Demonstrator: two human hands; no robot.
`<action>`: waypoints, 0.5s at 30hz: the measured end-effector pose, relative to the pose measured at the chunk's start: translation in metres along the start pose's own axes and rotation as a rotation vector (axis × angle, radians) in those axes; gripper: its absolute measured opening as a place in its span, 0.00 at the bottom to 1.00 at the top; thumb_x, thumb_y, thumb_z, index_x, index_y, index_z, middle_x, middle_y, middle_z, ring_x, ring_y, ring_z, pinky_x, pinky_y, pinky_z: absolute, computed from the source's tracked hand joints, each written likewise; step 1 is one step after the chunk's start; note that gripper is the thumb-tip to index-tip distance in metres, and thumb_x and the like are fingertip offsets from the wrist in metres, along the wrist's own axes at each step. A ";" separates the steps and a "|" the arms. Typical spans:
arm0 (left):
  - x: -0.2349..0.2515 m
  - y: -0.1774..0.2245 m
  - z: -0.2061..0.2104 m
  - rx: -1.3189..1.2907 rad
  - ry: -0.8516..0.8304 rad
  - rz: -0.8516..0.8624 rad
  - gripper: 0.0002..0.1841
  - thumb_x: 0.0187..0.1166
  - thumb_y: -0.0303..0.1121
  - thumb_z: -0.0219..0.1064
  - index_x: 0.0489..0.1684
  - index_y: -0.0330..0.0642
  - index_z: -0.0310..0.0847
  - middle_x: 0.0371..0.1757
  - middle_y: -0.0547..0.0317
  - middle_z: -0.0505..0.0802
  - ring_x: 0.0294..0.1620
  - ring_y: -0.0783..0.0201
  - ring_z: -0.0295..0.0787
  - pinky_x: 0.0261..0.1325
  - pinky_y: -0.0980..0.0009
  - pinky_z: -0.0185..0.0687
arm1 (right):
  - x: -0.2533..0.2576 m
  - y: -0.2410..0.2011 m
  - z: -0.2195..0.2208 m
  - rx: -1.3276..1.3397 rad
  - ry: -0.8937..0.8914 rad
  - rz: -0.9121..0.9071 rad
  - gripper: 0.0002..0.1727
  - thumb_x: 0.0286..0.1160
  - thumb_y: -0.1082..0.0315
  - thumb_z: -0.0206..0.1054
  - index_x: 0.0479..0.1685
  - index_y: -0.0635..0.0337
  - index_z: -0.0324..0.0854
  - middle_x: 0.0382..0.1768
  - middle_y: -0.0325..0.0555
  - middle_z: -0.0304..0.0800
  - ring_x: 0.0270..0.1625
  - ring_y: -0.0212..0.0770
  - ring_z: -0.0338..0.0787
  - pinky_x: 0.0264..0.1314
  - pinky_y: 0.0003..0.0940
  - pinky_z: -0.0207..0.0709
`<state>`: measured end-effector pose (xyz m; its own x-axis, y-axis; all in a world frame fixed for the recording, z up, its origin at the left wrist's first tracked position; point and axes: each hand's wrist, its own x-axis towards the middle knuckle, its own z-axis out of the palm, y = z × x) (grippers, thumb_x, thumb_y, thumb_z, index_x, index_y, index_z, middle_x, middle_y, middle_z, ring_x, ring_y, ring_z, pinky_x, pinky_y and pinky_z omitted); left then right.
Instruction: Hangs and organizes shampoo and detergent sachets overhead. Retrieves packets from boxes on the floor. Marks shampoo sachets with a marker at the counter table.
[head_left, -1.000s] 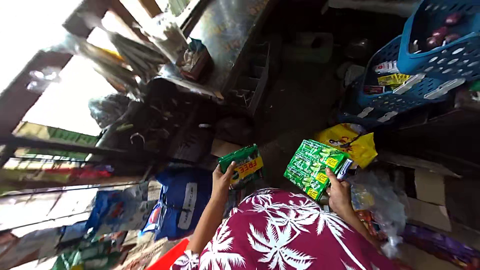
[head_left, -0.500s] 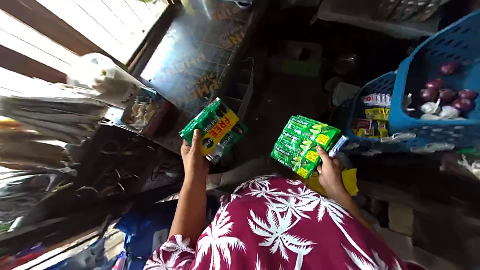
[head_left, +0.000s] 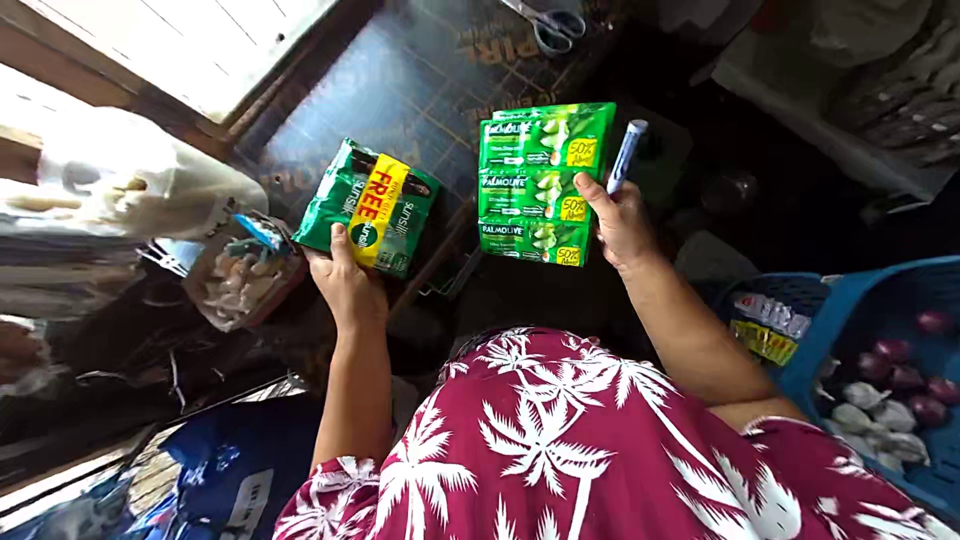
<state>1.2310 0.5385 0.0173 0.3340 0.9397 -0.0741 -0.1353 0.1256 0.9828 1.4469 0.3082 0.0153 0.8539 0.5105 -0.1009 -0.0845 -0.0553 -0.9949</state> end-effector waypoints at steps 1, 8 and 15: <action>0.008 -0.002 0.002 0.002 0.012 0.025 0.24 0.92 0.33 0.53 0.84 0.37 0.52 0.65 0.53 0.85 0.63 0.62 0.88 0.69 0.60 0.86 | 0.019 -0.003 0.007 0.004 -0.029 -0.003 0.12 0.84 0.59 0.67 0.53 0.58 0.84 0.39 0.34 0.93 0.41 0.26 0.92 0.46 0.25 0.88; 0.017 -0.005 0.009 -0.082 0.047 0.041 0.29 0.89 0.29 0.51 0.89 0.39 0.48 0.79 0.51 0.76 0.77 0.58 0.78 0.80 0.57 0.76 | 0.129 -0.030 0.045 -0.115 -0.328 0.053 0.14 0.87 0.60 0.64 0.55 0.63 0.83 0.39 0.39 0.91 0.40 0.29 0.92 0.50 0.30 0.90; -0.032 -0.001 0.021 0.668 0.087 0.450 0.28 0.82 0.45 0.62 0.78 0.38 0.73 0.87 0.47 0.69 0.90 0.52 0.58 0.89 0.51 0.53 | 0.178 -0.045 0.042 -0.404 -0.245 -0.509 0.19 0.92 0.57 0.55 0.56 0.62 0.86 0.51 0.41 0.94 0.35 0.24 0.86 0.39 0.24 0.80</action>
<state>1.2398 0.5017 0.0219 0.3029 0.8798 0.3664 0.3557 -0.4610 0.8130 1.5808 0.4373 0.0416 0.5924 0.7339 0.3324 0.5343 -0.0490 -0.8439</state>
